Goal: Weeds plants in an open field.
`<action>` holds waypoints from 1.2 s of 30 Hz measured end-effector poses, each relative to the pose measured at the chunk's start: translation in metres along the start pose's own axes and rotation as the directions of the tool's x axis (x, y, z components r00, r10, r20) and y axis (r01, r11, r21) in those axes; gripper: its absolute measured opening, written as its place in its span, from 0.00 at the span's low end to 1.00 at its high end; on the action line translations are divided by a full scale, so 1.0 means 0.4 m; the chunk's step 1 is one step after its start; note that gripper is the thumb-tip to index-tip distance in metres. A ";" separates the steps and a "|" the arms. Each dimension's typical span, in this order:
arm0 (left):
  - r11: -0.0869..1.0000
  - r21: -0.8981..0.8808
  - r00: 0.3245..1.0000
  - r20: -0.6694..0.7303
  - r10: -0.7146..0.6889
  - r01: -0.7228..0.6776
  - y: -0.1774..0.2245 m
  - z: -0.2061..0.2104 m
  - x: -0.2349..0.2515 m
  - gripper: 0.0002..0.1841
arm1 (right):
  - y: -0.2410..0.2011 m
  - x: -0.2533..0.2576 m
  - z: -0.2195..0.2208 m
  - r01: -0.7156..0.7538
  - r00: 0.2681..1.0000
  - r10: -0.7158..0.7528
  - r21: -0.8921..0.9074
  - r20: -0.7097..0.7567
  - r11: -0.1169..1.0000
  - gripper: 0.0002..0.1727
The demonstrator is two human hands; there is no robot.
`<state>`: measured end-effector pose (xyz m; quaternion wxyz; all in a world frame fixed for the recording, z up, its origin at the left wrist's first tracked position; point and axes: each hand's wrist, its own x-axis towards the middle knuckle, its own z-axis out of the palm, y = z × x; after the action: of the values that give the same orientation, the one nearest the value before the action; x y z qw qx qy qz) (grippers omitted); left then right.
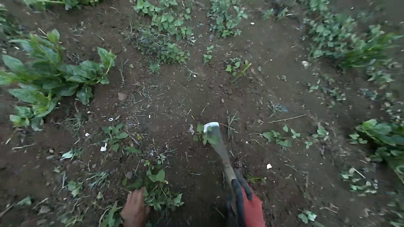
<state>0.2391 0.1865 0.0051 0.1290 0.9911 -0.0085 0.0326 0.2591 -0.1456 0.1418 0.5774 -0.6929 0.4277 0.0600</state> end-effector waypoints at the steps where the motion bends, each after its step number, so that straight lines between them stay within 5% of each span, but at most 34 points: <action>1: 1.000 -0.005 1.000 -0.021 0.006 -0.007 -0.005 0.004 -0.001 0.28 | 0.001 0.022 0.036 -0.005 0.999 0.005 -0.009 0.034 1.000 0.28; 6: 0.993 -0.105 0.997 -0.068 0.043 -0.050 -0.035 -0.002 -0.027 0.27 | -0.181 0.267 0.293 -0.001 0.990 0.009 -0.053 0.141 0.999 0.25; 10: 0.952 -0.306 0.977 0.190 0.092 -0.030 -0.069 -0.151 -0.101 0.20 | -0.159 0.162 0.173 0.084 0.988 -0.070 -0.101 0.140 0.991 0.26; 13: 0.894 -0.439 0.910 0.327 0.255 -0.093 -0.094 -0.244 -0.148 0.15 | -0.071 0.082 0.117 0.072 0.970 -0.041 -0.119 0.238 0.990 0.28; 17: 0.853 -0.421 0.859 0.263 0.440 -0.308 0.030 -0.245 0.042 0.23 | -0.118 0.174 0.324 0.090 0.974 -0.060 -0.131 0.218 0.987 0.27; 19: 0.937 -0.256 0.915 0.264 0.304 -0.237 0.084 -0.219 0.217 0.37 | -0.179 0.192 0.371 0.152 0.965 -0.101 -0.202 0.241 0.967 0.26; 21: 0.999 -0.035 0.928 0.371 -0.009 0.023 0.065 -0.201 0.404 0.47 | -0.194 0.153 0.314 0.266 0.933 -0.163 -0.309 0.321 0.913 0.26; 23: 0.955 0.122 0.828 0.476 -0.295 0.270 -0.010 -0.183 0.545 0.49 | -0.162 0.090 0.223 0.328 0.887 -0.153 -0.363 0.435 0.872 0.25; 25: 0.907 0.169 0.754 0.509 -0.415 0.385 -0.055 -0.174 0.584 0.48 | -0.116 0.047 0.218 0.278 0.851 -0.063 -0.345 0.522 0.896 0.27; 30: 0.946 0.089 0.860 0.395 -0.322 0.313 -0.079 -0.169 0.486 0.28 | -0.129 0.038 0.494 0.137 0.844 0.015 -0.242 0.536 0.960 0.27; 33: 0.977 0.049 0.866 0.454 -0.209 0.210 -0.099 -0.246 0.387 0.28 | -0.148 -0.020 0.473 0.110 0.845 0.009 -0.191 0.534 0.975 0.27; 36: 0.997 -0.013 0.972 0.222 -0.073 0.077 -0.141 -0.293 0.300 0.26 | -0.116 -0.028 0.420 0.083 0.877 -0.048 -0.051 0.478 0.995 0.28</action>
<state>0.3529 0.2702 0.1119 0.1392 0.9867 0.0143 -0.0831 0.3518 0.0019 0.1282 0.6420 -0.6906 0.2466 0.2237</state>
